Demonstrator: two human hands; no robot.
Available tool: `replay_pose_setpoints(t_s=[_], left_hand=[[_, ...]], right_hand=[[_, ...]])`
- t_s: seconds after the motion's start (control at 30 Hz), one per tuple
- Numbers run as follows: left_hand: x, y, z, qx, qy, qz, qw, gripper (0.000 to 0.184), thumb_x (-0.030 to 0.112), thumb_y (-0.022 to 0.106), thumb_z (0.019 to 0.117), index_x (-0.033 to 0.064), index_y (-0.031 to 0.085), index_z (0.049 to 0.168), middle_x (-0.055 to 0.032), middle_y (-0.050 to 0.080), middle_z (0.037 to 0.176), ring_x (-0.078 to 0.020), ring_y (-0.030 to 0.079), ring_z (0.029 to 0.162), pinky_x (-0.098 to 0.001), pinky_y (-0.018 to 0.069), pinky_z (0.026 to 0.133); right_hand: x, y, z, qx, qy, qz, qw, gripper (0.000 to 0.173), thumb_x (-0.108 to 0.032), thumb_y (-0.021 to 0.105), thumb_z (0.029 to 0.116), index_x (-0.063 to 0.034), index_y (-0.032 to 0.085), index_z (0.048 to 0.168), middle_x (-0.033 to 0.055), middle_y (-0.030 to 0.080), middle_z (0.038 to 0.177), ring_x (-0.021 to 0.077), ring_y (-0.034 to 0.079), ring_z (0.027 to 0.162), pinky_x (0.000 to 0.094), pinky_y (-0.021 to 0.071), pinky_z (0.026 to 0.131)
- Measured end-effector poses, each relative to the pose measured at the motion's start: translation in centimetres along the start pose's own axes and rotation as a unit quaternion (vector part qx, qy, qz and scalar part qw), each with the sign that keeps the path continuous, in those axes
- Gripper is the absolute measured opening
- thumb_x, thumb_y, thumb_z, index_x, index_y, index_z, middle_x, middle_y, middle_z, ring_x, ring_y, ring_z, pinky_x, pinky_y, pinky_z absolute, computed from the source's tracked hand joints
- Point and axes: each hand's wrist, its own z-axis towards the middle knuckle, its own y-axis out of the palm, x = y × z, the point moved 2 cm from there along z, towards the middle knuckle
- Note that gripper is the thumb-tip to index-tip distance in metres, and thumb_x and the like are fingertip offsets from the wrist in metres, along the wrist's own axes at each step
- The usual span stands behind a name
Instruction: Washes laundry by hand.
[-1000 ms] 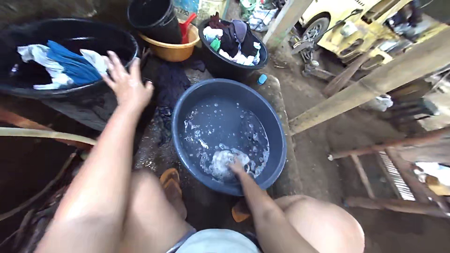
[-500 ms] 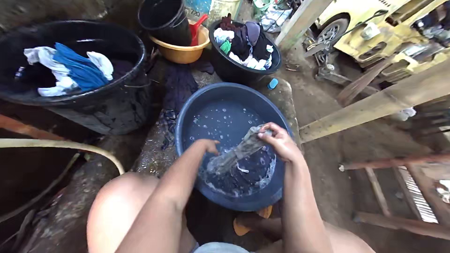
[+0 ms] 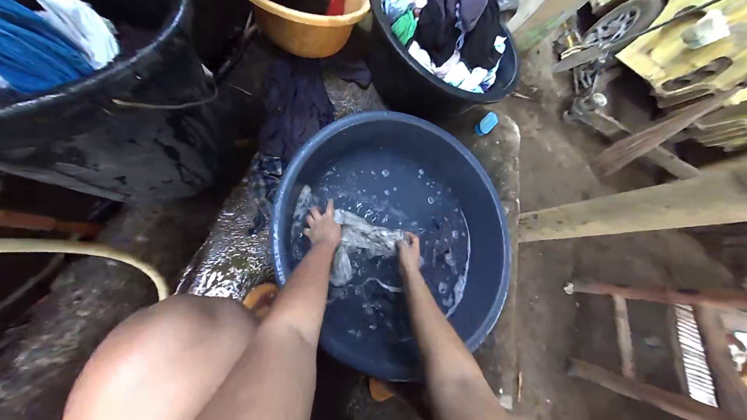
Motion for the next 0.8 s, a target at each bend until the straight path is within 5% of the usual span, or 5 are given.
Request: replay_pose_setpoints(t_s=[0.23,0.37,0.53,0.67,0.8], left_hand=[[-0.1,3.6,-1.2,-0.221,0.096,0.176,0.954,0.069,0.015,0.061,0.1,0.0121,0.031,0.162,-0.0239,0.021,0.168,-0.0486,0.021,0.153,-0.0714,0.0215,0.118],[-0.7,5.3,-1.0,-0.213,0.057,0.214,0.951,0.087,0.032,0.075,0.0901,-0.0021,0.032,0.158,-0.0301,0.013,0.168,-0.0492,0.013,0.155,-0.0707,0.0164,0.12],[-1.8,7.9,-2.9,-0.181,0.182,0.256,0.932,0.061,0.006,0.043,0.1067,-0.0001,0.02,0.163,-0.0185,0.006,0.172,-0.0398,0.002,0.159,-0.0652,-0.0021,0.125],[-0.2,6.1,-4.8,-0.245,0.159,0.299,0.908,0.041,0.019,0.062,0.0993,0.0008,0.061,0.136,-0.022,0.051,0.15,-0.0435,0.047,0.139,-0.0666,0.034,0.114],[0.3,3.3,-4.8,-0.192,0.216,0.213,0.933,0.039,0.021,0.06,0.1001,0.0095,0.063,0.138,-0.0208,0.061,0.14,-0.0416,0.055,0.132,-0.0671,0.0385,0.109]], right_hand=[[-0.9,5.7,-2.3,-0.268,0.003,-0.387,0.882,0.054,-0.008,0.054,0.1028,0.0041,0.04,0.154,0.0285,0.042,0.156,0.0414,0.041,0.146,0.0554,0.0325,0.121],[1.3,3.8,-1.0,-0.14,0.092,-0.376,0.911,0.072,-0.028,0.064,0.0996,-0.0054,0.033,0.16,0.0292,0.034,0.16,0.0452,0.038,0.146,0.0617,0.0362,0.116],[1.8,5.2,-6.0,-0.141,0.032,-0.445,0.884,0.064,-0.027,0.054,0.1046,0.0038,0.034,0.156,0.0292,0.025,0.165,0.0436,0.021,0.155,0.0626,0.018,0.123],[3.5,5.1,-8.9,-0.195,0.006,-0.506,0.84,0.066,-0.027,0.05,0.1053,0.0036,0.028,0.16,0.0275,0.015,0.169,0.0454,0.008,0.158,0.0693,0.0069,0.123],[0.4,2.6,-8.8,-0.234,0.118,-0.319,0.911,0.057,-0.03,0.067,0.0987,0.0049,0.055,0.142,0.0272,0.052,0.147,0.0393,0.049,0.139,0.0561,0.0395,0.116]])
